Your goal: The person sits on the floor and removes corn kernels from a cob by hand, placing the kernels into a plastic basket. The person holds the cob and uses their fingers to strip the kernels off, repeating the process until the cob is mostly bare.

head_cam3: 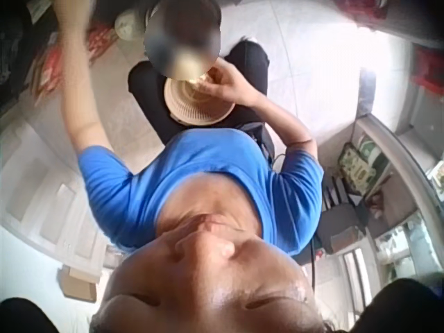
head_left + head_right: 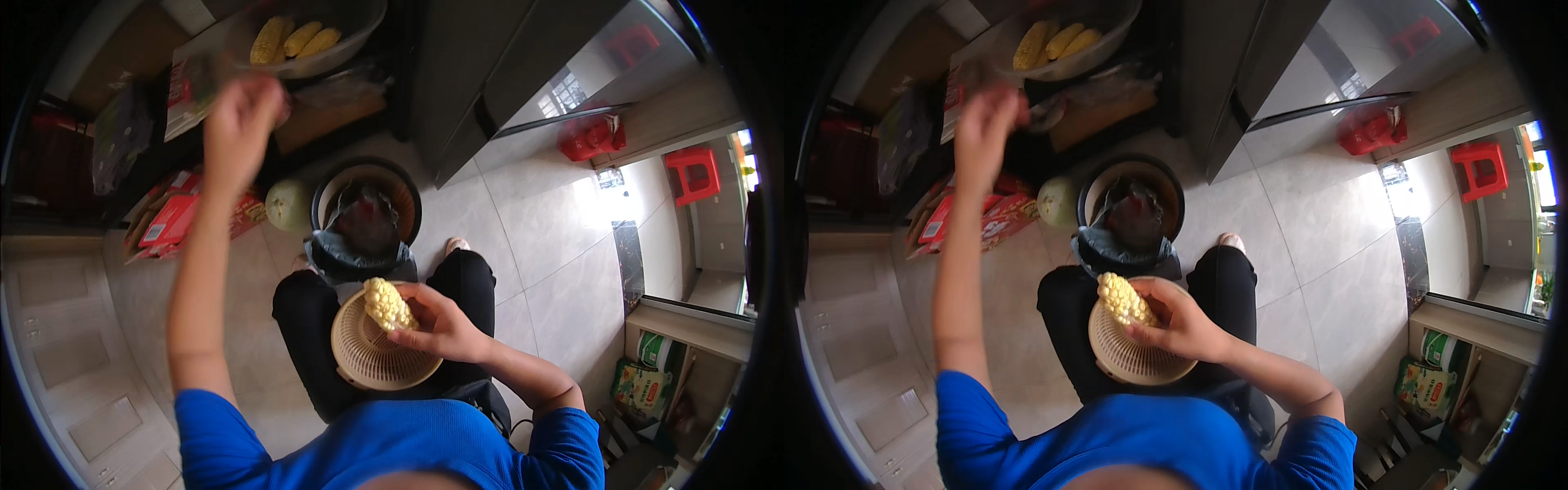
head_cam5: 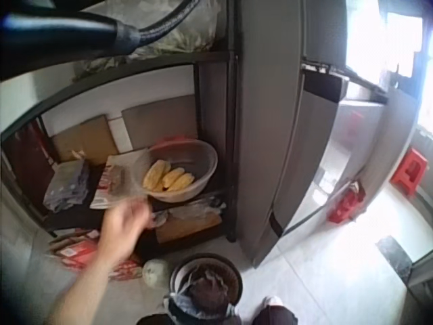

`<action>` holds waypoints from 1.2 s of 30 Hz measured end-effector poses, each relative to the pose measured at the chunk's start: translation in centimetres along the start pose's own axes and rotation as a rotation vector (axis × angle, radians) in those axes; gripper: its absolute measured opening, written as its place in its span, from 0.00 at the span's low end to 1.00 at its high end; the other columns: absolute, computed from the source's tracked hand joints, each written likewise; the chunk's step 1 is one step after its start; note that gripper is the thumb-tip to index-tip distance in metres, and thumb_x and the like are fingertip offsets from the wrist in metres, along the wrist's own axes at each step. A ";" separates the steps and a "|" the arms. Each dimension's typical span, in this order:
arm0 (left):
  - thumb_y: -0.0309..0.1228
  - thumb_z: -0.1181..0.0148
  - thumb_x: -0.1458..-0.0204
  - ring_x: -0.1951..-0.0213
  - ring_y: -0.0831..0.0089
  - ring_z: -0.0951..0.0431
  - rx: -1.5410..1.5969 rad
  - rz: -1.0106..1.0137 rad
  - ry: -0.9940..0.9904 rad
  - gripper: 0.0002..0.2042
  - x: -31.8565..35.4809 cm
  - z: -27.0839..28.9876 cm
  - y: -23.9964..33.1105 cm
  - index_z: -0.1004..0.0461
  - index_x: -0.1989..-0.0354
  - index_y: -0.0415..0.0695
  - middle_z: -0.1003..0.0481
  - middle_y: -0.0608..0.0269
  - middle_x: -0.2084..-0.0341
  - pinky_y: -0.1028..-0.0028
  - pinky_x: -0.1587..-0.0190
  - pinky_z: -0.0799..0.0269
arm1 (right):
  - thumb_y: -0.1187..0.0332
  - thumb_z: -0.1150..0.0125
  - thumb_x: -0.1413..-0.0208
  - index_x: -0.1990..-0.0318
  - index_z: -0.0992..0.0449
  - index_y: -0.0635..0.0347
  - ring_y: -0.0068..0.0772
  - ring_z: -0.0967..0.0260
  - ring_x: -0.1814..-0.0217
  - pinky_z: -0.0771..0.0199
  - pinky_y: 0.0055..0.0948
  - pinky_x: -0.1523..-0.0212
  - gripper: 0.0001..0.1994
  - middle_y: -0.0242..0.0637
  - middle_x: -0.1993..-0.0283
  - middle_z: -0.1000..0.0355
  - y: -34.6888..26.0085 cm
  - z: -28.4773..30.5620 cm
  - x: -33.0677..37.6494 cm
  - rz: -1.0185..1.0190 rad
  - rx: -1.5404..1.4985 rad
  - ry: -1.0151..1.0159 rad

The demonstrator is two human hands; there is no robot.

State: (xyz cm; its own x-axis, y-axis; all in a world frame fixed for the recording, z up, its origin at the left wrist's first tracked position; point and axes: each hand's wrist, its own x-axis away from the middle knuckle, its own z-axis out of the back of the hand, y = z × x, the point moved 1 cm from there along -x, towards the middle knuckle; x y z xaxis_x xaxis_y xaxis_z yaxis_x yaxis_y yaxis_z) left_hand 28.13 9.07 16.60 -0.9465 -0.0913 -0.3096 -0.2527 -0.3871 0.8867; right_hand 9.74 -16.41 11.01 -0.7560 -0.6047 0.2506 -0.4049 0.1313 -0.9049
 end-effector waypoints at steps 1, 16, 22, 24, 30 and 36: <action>0.27 0.46 0.47 0.70 0.80 0.28 0.317 0.092 -0.123 0.10 5.3 -0.5 2.2 0.34 0.58 0.38 0.28 0.61 0.71 0.81 0.66 0.32 | 0.72 0.36 0.54 0.48 0.40 0.66 0.25 0.37 0.51 0.36 0.24 0.50 0.26 0.39 0.55 0.36 -0.1 -0.6 0.5 0.027 0.084 0.043; 0.36 0.46 0.47 0.53 0.69 0.30 0.940 0.972 -0.111 0.20 32.6 -4.7 3.5 0.38 0.50 0.38 0.32 0.59 0.56 0.66 0.49 0.33 | 0.81 0.42 0.52 0.48 0.41 0.65 0.24 0.39 0.48 0.37 0.25 0.47 0.23 0.34 0.52 0.38 4.7 -2.2 6.5 -0.123 -0.109 -0.036; 0.25 0.44 0.50 0.54 0.70 0.30 0.888 0.881 -0.017 0.17 33.0 -5.4 4.3 0.40 0.53 0.38 0.32 0.57 0.58 0.68 0.50 0.32 | 0.82 0.43 0.52 0.46 0.43 0.63 0.26 0.35 0.53 0.33 0.26 0.51 0.25 0.37 0.55 0.36 5.9 -1.9 7.4 -0.140 -0.158 0.098; 0.22 0.42 0.52 0.55 0.72 0.30 0.836 0.802 0.033 0.18 34.0 -5.6 3.6 0.40 0.55 0.37 0.32 0.57 0.59 0.73 0.50 0.34 | 0.81 0.44 0.51 0.45 0.44 0.62 0.25 0.34 0.56 0.32 0.25 0.53 0.25 0.36 0.58 0.34 5.8 -2.0 7.3 -0.220 -0.263 0.109; 0.18 0.44 0.53 0.55 0.74 0.30 0.535 0.602 -0.086 0.20 33.7 -5.9 4.5 0.39 0.50 0.33 0.33 0.57 0.57 0.76 0.51 0.33 | 0.81 0.46 0.49 0.46 0.45 0.62 0.24 0.33 0.61 0.30 0.24 0.57 0.23 0.35 0.64 0.34 6.4 -2.2 6.8 -0.122 -0.316 0.191; 0.16 0.41 0.56 0.57 0.75 0.29 0.451 0.516 0.032 0.20 34.3 -7.2 4.0 0.37 0.53 0.35 0.32 0.56 0.58 0.76 0.53 0.32 | 0.76 0.42 0.50 0.59 0.34 0.68 0.21 0.32 0.66 0.29 0.20 0.62 0.12 0.35 0.66 0.33 6.9 -3.1 7.0 -0.130 -0.039 0.218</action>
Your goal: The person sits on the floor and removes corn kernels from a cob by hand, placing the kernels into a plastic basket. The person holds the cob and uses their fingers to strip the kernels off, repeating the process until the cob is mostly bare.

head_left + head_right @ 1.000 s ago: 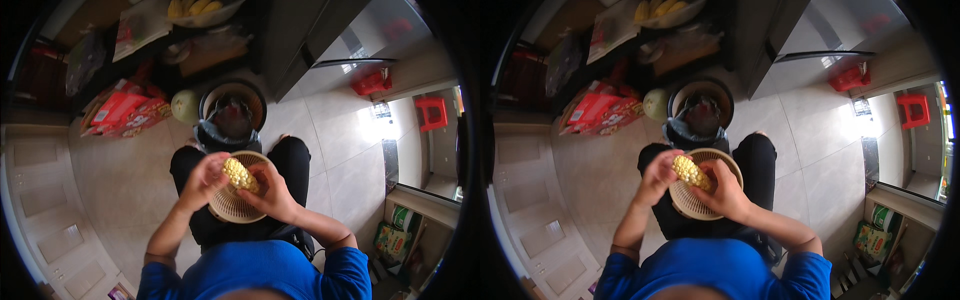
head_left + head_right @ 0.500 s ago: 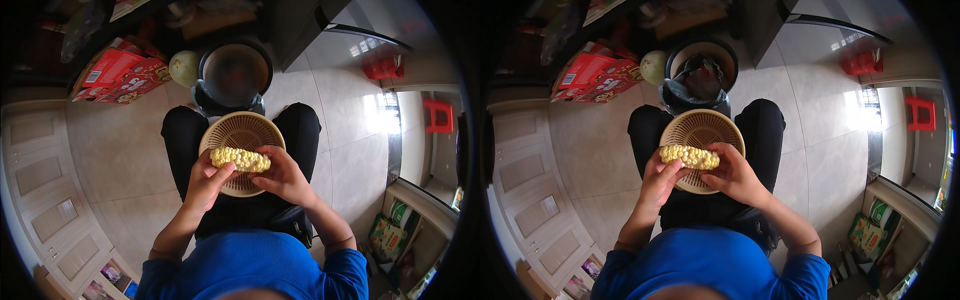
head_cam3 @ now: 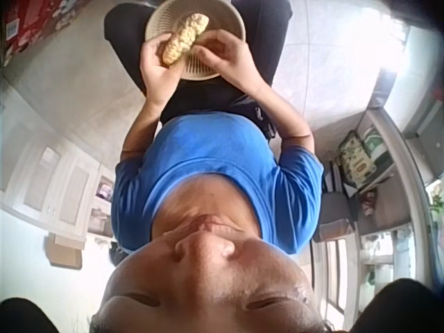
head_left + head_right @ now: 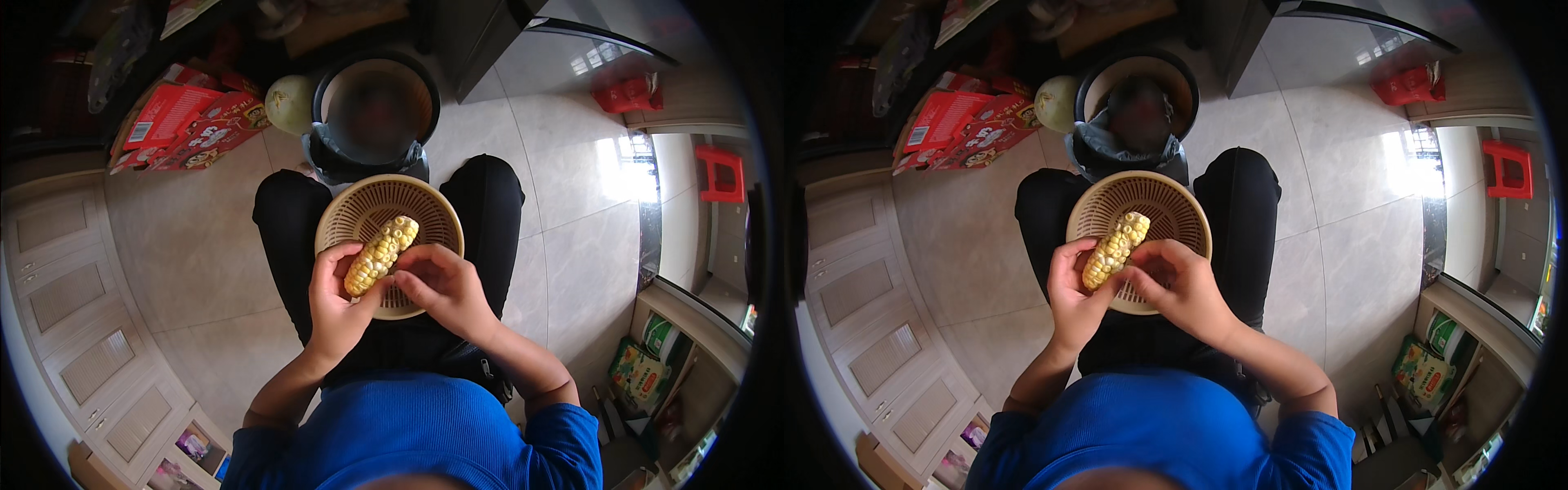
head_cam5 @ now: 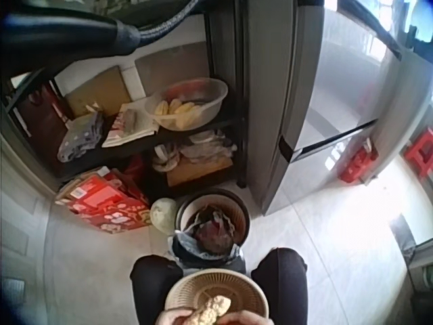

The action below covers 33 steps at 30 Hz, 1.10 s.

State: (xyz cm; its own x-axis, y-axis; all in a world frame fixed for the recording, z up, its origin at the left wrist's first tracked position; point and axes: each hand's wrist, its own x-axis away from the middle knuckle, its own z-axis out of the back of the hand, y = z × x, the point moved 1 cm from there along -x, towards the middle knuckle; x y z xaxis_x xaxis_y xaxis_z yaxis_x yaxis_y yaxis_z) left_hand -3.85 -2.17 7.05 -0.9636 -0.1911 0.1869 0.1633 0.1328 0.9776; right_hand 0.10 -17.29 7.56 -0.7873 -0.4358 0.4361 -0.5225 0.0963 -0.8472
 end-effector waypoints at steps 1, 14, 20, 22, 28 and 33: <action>0.16 0.39 0.59 0.58 0.71 0.29 -0.052 0.012 0.031 0.22 0.0 -0.4 0.0 0.37 0.53 0.37 0.32 0.55 0.60 0.74 0.54 0.32 | 0.73 0.39 0.51 0.65 0.31 0.69 0.22 0.31 0.69 0.28 0.20 0.66 0.09 0.36 0.67 0.32 0.5 -0.2 -0.2 0.120 0.107 0.053; 0.16 0.40 0.58 0.54 0.72 0.31 -0.155 0.084 0.010 0.26 -3.0 1.4 -0.3 0.42 0.49 0.37 0.33 0.58 0.57 0.72 0.50 0.34 | 0.74 0.44 0.48 0.68 0.28 0.69 0.20 0.31 0.69 0.30 0.19 0.66 0.05 0.35 0.71 0.28 -2.1 -0.1 -4.2 0.291 0.566 -0.068; 0.31 0.47 0.47 0.59 0.70 0.28 0.318 0.217 0.107 0.19 -11.1 7.3 1.5 0.40 0.50 0.37 0.31 0.57 0.60 0.72 0.56 0.30 | 0.74 0.44 0.50 0.68 0.27 0.71 0.24 0.28 0.72 0.30 0.21 0.69 0.06 0.41 0.76 0.27 -6.8 2.4 -13.7 0.377 0.516 0.031; 0.34 0.51 0.44 0.59 0.67 0.27 0.607 0.237 0.053 0.17 -14.3 7.7 0.9 0.39 0.50 0.37 0.30 0.57 0.60 0.69 0.55 0.30 | 0.67 0.38 0.55 0.70 0.24 0.64 0.33 0.27 0.72 0.29 0.27 0.69 0.09 0.42 0.75 0.26 -6.1 2.9 -19.1 0.298 0.807 0.081; 0.32 0.54 0.43 0.55 0.63 0.29 0.751 0.183 -0.034 0.17 -18.7 6.1 -2.3 0.41 0.47 0.38 0.33 0.54 0.54 0.64 0.51 0.32 | 0.66 0.46 0.54 0.69 0.24 0.55 0.44 0.28 0.62 0.28 0.38 0.62 0.07 0.41 0.66 0.26 4.3 4.8 -28.5 0.113 1.520 -0.014; 0.34 0.52 0.44 0.55 0.67 0.30 0.699 0.209 -0.034 0.18 -18.9 5.9 -3.1 0.41 0.48 0.38 0.33 0.55 0.55 0.67 0.51 0.33 | 0.68 0.44 0.53 0.61 0.25 0.60 0.38 0.28 0.60 0.28 0.33 0.62 0.11 0.42 0.64 0.26 1.4 4.0 -24.4 0.144 1.293 -0.119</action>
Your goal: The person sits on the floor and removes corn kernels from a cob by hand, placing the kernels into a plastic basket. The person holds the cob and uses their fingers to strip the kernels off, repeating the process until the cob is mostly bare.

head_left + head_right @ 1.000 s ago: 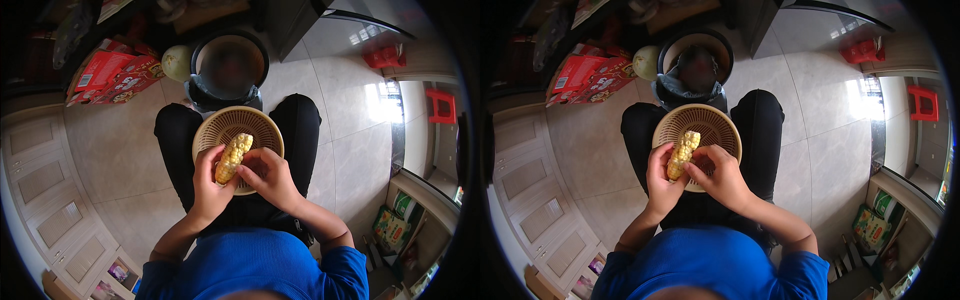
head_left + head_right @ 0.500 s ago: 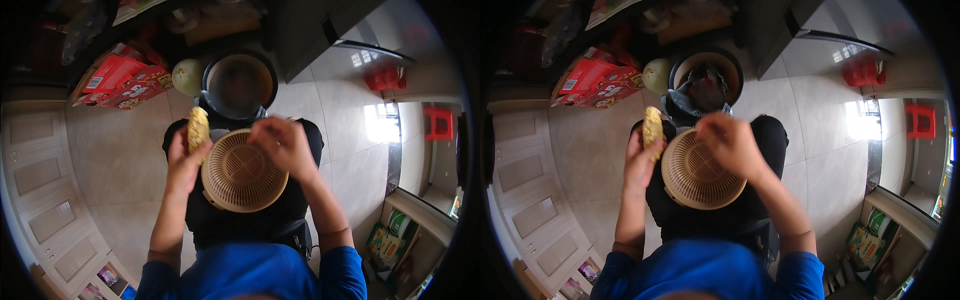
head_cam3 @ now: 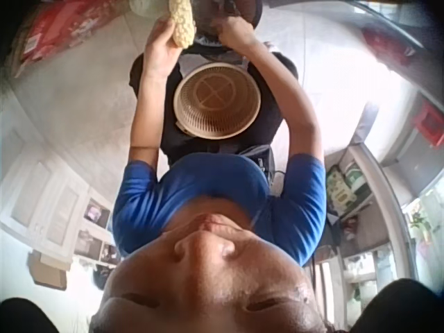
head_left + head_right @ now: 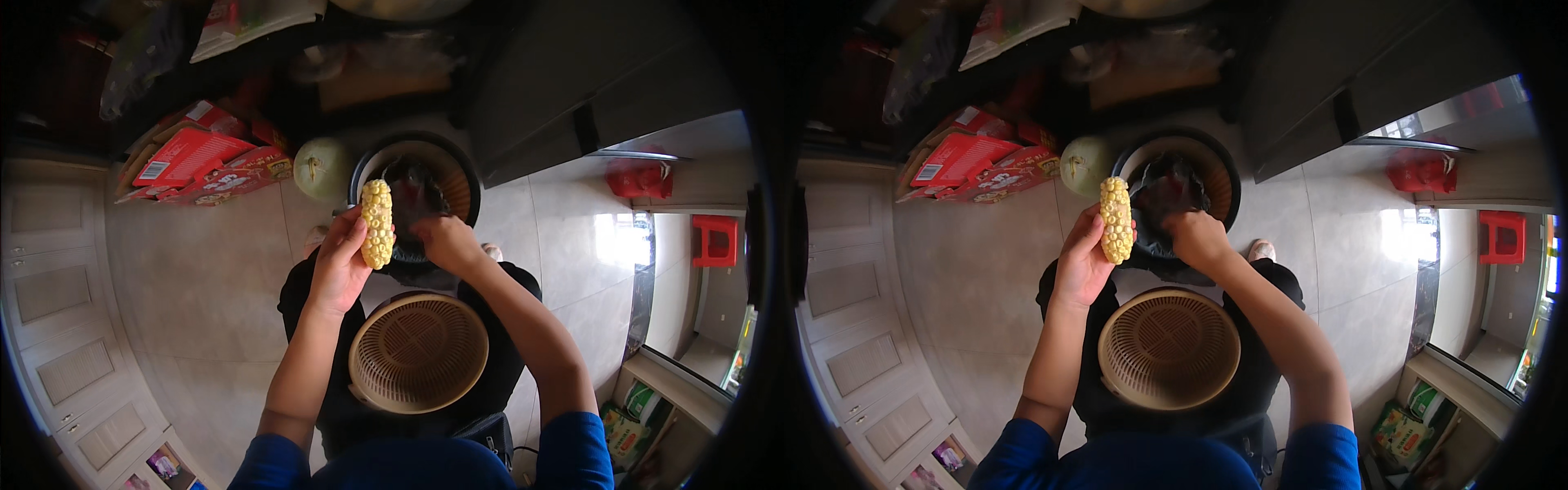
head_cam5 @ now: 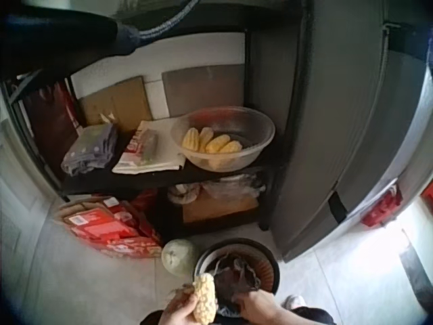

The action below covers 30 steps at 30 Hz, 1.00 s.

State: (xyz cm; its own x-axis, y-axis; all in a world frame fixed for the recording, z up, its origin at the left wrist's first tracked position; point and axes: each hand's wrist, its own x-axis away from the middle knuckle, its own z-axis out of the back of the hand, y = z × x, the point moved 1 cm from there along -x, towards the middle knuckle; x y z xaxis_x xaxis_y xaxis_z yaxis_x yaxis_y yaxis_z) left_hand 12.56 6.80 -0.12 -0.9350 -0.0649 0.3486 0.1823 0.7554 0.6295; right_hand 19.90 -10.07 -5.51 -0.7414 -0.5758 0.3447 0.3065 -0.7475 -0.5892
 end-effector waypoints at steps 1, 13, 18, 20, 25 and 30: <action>0.34 0.52 0.44 0.55 0.67 0.30 -0.011 0.016 0.000 0.18 0.2 -0.2 0.0 0.41 0.49 0.38 0.33 0.55 0.55 0.68 0.51 0.33 | 0.69 0.44 0.52 0.56 0.29 0.60 0.34 0.29 0.60 0.28 0.31 0.62 0.14 0.41 0.62 0.27 -0.7 0.8 1.0 0.023 -0.254 0.001; 0.33 0.60 0.40 0.49 0.71 0.35 -0.436 -0.134 0.020 0.15 6.1 -4.2 -1.9 0.43 0.48 0.39 0.36 0.56 0.52 0.71 0.46 0.39 | 0.65 0.41 0.48 0.58 0.32 0.68 0.18 0.38 0.74 0.36 0.20 0.74 0.15 0.34 0.72 0.33 -8.7 1.8 8.2 -0.015 -1.041 0.431; 0.32 0.60 0.40 0.55 0.78 0.36 -0.474 -0.076 0.121 0.13 11.2 -4.6 -3.8 0.42 0.51 0.37 0.35 0.60 0.56 0.78 0.50 0.39 | 0.69 0.48 0.46 0.59 0.32 0.66 0.47 0.32 0.70 0.32 0.34 0.70 0.11 0.48 0.67 0.34 -9.8 1.3 13.2 0.036 -0.614 0.474; 0.32 0.60 0.40 0.57 0.79 0.36 -0.610 -0.091 0.137 0.12 12.9 -4.0 -5.1 0.41 0.53 0.38 0.35 0.61 0.58 0.78 0.52 0.39 | 0.70 0.50 0.46 0.60 0.32 0.67 0.53 0.33 0.68 0.32 0.39 0.69 0.09 0.50 0.67 0.34 -10.1 0.5 15.3 -0.027 -0.563 0.438; 0.33 0.60 0.40 0.59 0.81 0.36 -0.544 -0.008 0.174 0.12 15.8 -4.5 -6.2 0.40 0.54 0.38 0.35 0.63 0.60 0.79 0.54 0.39 | 0.72 0.54 0.44 0.59 0.32 0.69 0.52 0.34 0.68 0.31 0.35 0.67 0.10 0.51 0.68 0.33 -9.2 -1.6 17.8 -0.058 -0.636 0.451; 0.33 0.61 0.39 0.57 0.81 0.35 -0.526 0.033 0.137 0.13 16.9 -4.7 -5.5 0.42 0.51 0.38 0.35 0.62 0.58 0.77 0.52 0.38 | 0.67 0.61 0.38 0.56 0.32 0.68 0.22 0.40 0.72 0.35 0.20 0.68 0.13 0.36 0.67 0.33 -8.8 -2.1 19.0 -0.308 -1.421 0.178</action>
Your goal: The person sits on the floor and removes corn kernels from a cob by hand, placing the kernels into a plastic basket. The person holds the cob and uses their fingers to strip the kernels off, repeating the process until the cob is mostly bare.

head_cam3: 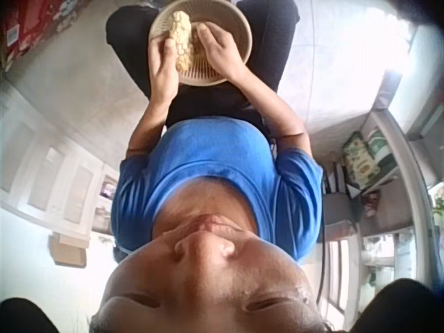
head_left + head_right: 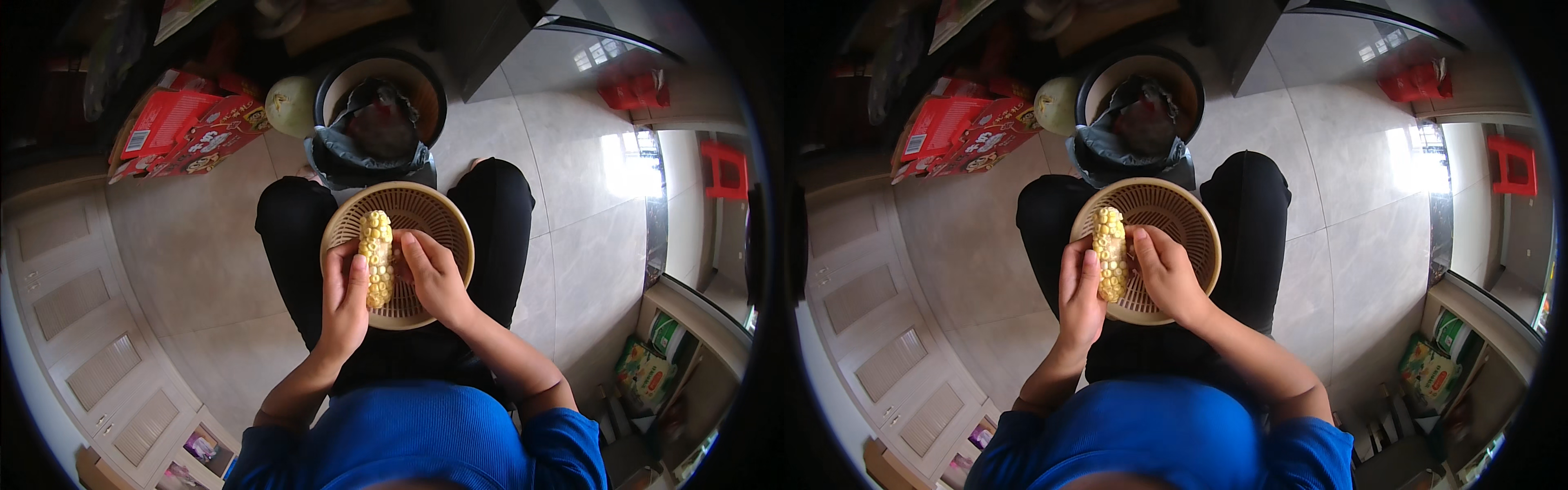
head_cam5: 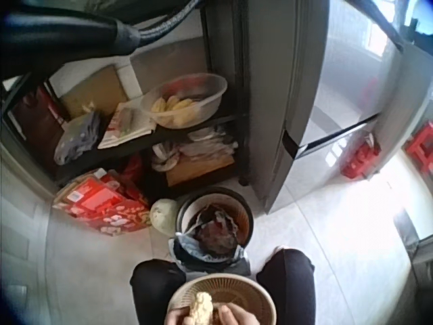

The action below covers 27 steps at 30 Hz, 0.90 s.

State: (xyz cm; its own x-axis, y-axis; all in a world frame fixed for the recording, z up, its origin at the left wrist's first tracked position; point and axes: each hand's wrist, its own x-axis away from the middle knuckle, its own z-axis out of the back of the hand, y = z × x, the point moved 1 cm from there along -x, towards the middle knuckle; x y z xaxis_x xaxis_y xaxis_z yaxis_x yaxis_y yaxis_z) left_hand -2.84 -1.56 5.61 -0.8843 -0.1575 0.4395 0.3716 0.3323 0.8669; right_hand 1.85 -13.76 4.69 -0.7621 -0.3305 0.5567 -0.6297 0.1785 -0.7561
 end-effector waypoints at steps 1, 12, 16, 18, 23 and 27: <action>0.34 0.61 0.39 0.56 0.80 0.35 -0.002 -0.002 -0.018 0.14 0.2 -0.1 0.4 0.42 0.51 0.37 0.35 0.61 0.57 0.77 0.51 0.37 | 0.66 0.62 0.37 0.55 0.32 0.68 0.16 0.42 0.73 0.37 0.17 0.70 0.15 0.32 0.65 0.33 0.0 0.1 0.0 -0.110 -0.180 -0.026; 0.29 0.61 0.40 0.48 0.73 0.38 -0.036 -0.069 -0.074 0.17 1.1 -0.2 0.8 0.47 0.45 0.36 0.39 0.55 0.50 0.75 0.45 0.43 | 0.66 0.37 0.51 0.66 0.36 0.62 0.14 0.40 0.73 0.38 0.15 0.73 0.14 0.29 0.74 0.36 0.4 0.9 0.1 0.173 0.057 -0.166; 0.29 0.62 0.40 0.48 0.74 0.39 0.081 -0.002 -0.090 0.17 1.4 -0.9 1.1 0.49 0.44 0.38 0.41 0.56 0.48 0.74 0.45 0.44 | 0.65 0.38 0.50 0.65 0.37 0.65 0.17 0.40 0.76 0.38 0.18 0.76 0.16 0.33 0.75 0.35 0.4 0.9 0.3 0.266 0.273 -0.123; 0.29 0.63 0.39 0.47 0.74 0.39 0.148 0.031 -0.094 0.16 1.5 -1.1 1.2 0.49 0.44 0.38 0.42 0.56 0.48 0.75 0.44 0.44 | 0.65 0.40 0.49 0.64 0.38 0.66 0.19 0.39 0.76 0.37 0.20 0.75 0.15 0.35 0.75 0.35 0.2 0.7 0.5 0.313 0.267 -0.116; 0.29 0.64 0.39 0.47 0.74 0.40 0.139 0.033 -0.076 0.16 1.6 -0.9 0.7 0.49 0.44 0.38 0.42 0.56 0.48 0.75 0.44 0.44 | 0.68 0.45 0.46 0.61 0.38 0.68 0.32 0.34 0.74 0.33 0.28 0.73 0.13 0.42 0.74 0.34 -0.5 0.3 1.1 0.370 0.391 -0.107; 0.28 0.63 0.40 0.48 0.73 0.39 -0.052 -0.051 -0.030 0.15 1.7 -0.6 -0.6 0.48 0.45 0.37 0.40 0.54 0.49 0.74 0.45 0.43 | 0.70 0.49 0.45 0.59 0.39 0.68 0.39 0.31 0.71 0.31 0.31 0.69 0.11 0.48 0.70 0.33 -0.1 0.2 1.3 0.380 0.561 -0.091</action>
State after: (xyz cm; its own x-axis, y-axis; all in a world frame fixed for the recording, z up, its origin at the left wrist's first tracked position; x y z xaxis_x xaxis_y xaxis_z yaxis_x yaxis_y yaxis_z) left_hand -4.38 -2.55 6.00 -0.9103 -0.1450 0.3878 0.3391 0.2761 0.8993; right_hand 0.93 -14.42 5.40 -0.8836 -0.4212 0.2046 -0.1288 -0.2016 -0.9710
